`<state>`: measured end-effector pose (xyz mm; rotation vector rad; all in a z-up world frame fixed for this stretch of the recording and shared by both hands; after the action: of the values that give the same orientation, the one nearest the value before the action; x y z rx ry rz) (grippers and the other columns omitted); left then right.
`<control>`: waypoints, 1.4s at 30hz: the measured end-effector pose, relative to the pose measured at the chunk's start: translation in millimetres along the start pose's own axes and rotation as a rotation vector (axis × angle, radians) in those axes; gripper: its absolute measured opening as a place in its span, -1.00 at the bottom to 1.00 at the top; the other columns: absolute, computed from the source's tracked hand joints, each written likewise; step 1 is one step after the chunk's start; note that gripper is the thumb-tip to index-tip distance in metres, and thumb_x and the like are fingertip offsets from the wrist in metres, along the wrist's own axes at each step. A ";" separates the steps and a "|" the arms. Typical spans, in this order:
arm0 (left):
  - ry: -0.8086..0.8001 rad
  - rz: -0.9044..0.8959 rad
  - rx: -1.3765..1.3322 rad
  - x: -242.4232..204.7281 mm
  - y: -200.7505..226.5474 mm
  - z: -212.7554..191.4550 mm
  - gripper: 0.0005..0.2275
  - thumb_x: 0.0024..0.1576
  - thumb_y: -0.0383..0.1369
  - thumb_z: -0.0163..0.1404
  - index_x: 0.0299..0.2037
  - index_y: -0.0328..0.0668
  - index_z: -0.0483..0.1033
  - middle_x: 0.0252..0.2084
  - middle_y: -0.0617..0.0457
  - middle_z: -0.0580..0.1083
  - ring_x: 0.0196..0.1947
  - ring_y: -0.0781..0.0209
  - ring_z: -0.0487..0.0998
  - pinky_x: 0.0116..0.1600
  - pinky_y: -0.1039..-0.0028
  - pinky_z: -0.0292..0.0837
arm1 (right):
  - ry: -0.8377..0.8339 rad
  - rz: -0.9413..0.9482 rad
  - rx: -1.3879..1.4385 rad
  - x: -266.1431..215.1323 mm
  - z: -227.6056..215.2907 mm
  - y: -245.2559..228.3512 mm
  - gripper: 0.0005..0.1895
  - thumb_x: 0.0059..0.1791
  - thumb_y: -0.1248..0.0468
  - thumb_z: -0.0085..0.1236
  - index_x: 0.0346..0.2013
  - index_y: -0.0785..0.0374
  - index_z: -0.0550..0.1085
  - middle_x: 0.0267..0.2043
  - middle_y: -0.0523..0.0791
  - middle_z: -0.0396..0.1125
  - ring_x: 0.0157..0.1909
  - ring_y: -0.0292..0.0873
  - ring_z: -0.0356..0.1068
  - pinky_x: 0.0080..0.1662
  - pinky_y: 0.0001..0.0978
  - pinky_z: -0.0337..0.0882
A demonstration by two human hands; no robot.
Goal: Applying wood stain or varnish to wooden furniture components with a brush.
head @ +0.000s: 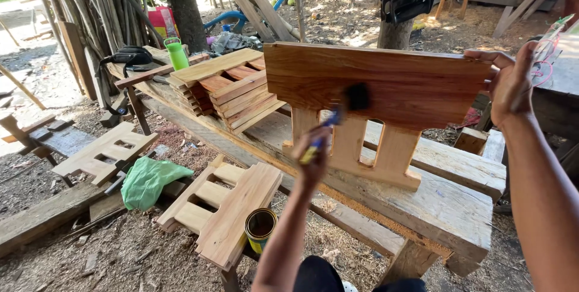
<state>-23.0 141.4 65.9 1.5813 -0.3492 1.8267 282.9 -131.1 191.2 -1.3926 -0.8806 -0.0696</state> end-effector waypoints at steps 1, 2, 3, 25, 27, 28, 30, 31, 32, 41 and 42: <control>0.003 0.000 -0.003 2.0 -6.8 -23.2 -0.91 0.31 -0.51 0.05 -0.03 -0.22 0.54 -0.10 -0.17 0.61 -0.32 0.25 0.65 -0.38 0.57 0.65 | 0.000 -0.001 -0.004 1.7 -1.4 3.3 0.21 -0.03 -0.62 -0.76 0.12 0.29 0.53 -0.10 -0.03 0.46 -0.08 -0.19 0.38 -0.02 -0.31 0.37; 0.026 0.046 0.130 3.5 -12.0 -46.9 -0.90 0.30 -0.54 0.05 -0.03 -0.21 0.52 -0.01 -0.19 0.57 -0.10 0.12 0.62 -0.14 0.44 0.67 | 0.000 -0.007 0.013 3.3 -2.9 6.6 0.20 -0.03 -0.62 -0.74 0.10 0.30 0.52 -0.13 -0.04 0.45 -0.10 -0.20 0.37 -0.05 -0.31 0.35; 0.048 0.089 0.264 3.2 -16.4 -70.9 -0.88 0.29 -0.57 0.05 -0.03 -0.19 0.50 0.09 -0.20 0.53 0.13 -0.01 0.59 0.11 0.31 0.69 | -0.002 -0.010 0.030 3.9 -4.3 11.0 0.18 -0.02 -0.62 -0.72 0.09 0.30 0.51 -0.15 -0.05 0.45 -0.11 -0.20 0.36 -0.07 -0.32 0.33; -0.136 -0.117 -0.258 -19.0 33.5 62.7 -0.86 0.34 -0.51 0.04 0.05 -0.12 0.50 0.04 -0.16 0.55 -0.16 0.17 0.66 -0.29 0.54 0.68 | -0.015 -0.009 0.077 -1.1 -2.5 7.4 0.18 -0.05 -0.63 -0.68 0.14 0.24 0.53 -0.17 -0.11 0.47 -0.14 -0.25 0.39 -0.04 -0.31 0.38; 0.007 -0.060 0.048 1.0 0.4 13.5 -0.91 0.30 -0.48 0.06 -0.04 -0.15 0.57 -0.14 -0.17 0.63 -0.36 0.22 0.69 -0.44 0.59 0.64 | 0.010 -0.014 0.062 1.9 -6.2 14.6 0.15 -0.01 -0.62 -0.68 0.10 0.26 0.53 -0.18 -0.11 0.45 -0.15 -0.25 0.34 -0.14 -0.34 0.30; 0.006 -0.057 0.045 9.4 4.7 -7.0 -0.91 0.30 -0.48 0.06 -0.04 -0.15 0.57 -0.14 -0.17 0.63 -0.36 0.22 0.69 -0.44 0.59 0.64 | 0.012 -0.017 0.061 6.3 -10.4 20.4 0.15 -0.01 -0.62 -0.68 0.10 0.26 0.53 -0.18 -0.11 0.45 -0.15 -0.25 0.34 -0.14 -0.34 0.30; 0.065 -0.238 0.120 19.5 9.1 -54.1 -0.89 0.23 -0.48 0.07 -0.06 -0.23 0.53 0.04 -0.19 0.54 -0.29 0.15 0.75 -0.39 0.51 0.81 | 0.034 -0.015 0.061 10.0 -18.2 35.5 0.13 0.04 -0.61 -0.70 0.05 0.26 0.53 -0.21 -0.11 0.42 -0.23 -0.27 0.26 -0.22 -0.37 0.21; 0.063 -0.246 0.127 16.8 1.6 -63.7 -0.89 0.23 -0.48 0.07 -0.06 -0.23 0.53 0.04 -0.19 0.54 -0.29 0.15 0.75 -0.39 0.51 0.81 | 0.031 -0.005 0.063 6.5 -14.6 32.1 0.13 0.04 -0.61 -0.70 0.05 0.26 0.53 -0.21 -0.11 0.42 -0.23 -0.27 0.26 -0.22 -0.37 0.21; 0.176 -0.165 0.245 14.4 -1.7 -77.9 -0.88 0.28 -0.52 0.06 -0.01 -0.25 0.52 0.06 -0.19 0.54 -0.15 0.08 0.70 -0.18 0.42 0.78 | 0.023 -0.021 0.078 3.3 -11.1 27.6 0.11 0.04 -0.61 -0.69 0.05 0.25 0.52 -0.17 -0.12 0.43 -0.22 -0.28 0.28 -0.20 -0.38 0.24; -0.036 0.102 0.239 -51.2 42.7 54.1 -0.77 0.19 -0.64 0.11 -0.03 -0.18 0.45 0.05 -0.23 0.52 -0.13 0.09 0.62 -0.15 0.47 0.65 | 0.058 -0.089 0.036 0.8 -14.0 29.8 0.09 0.05 -0.60 -0.67 -0.02 0.26 0.52 -0.23 -0.08 0.42 -0.27 -0.23 0.26 -0.15 -0.27 0.33; -0.134 0.089 0.191 -69.6 49.0 76.0 -0.80 0.24 -0.62 0.15 -0.05 -0.18 0.43 0.06 -0.27 0.53 -0.25 0.16 0.65 -0.31 0.57 0.65 | 0.058 -0.099 0.015 3.3 -17.4 34.5 0.10 0.07 -0.60 -0.69 -0.01 0.26 0.52 -0.23 -0.07 0.41 -0.29 -0.23 0.24 -0.18 -0.26 0.30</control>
<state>5.0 37.4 28.2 1.8513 -0.3182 1.8719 312.0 -136.7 166.2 -1.3259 -0.8992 -0.1778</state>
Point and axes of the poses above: each hand's wrist, its own x-axis towards the middle knuckle, its own z-axis out of the palm, y = z × x, the point moved 4 cm from there along x, towards the middle knuckle
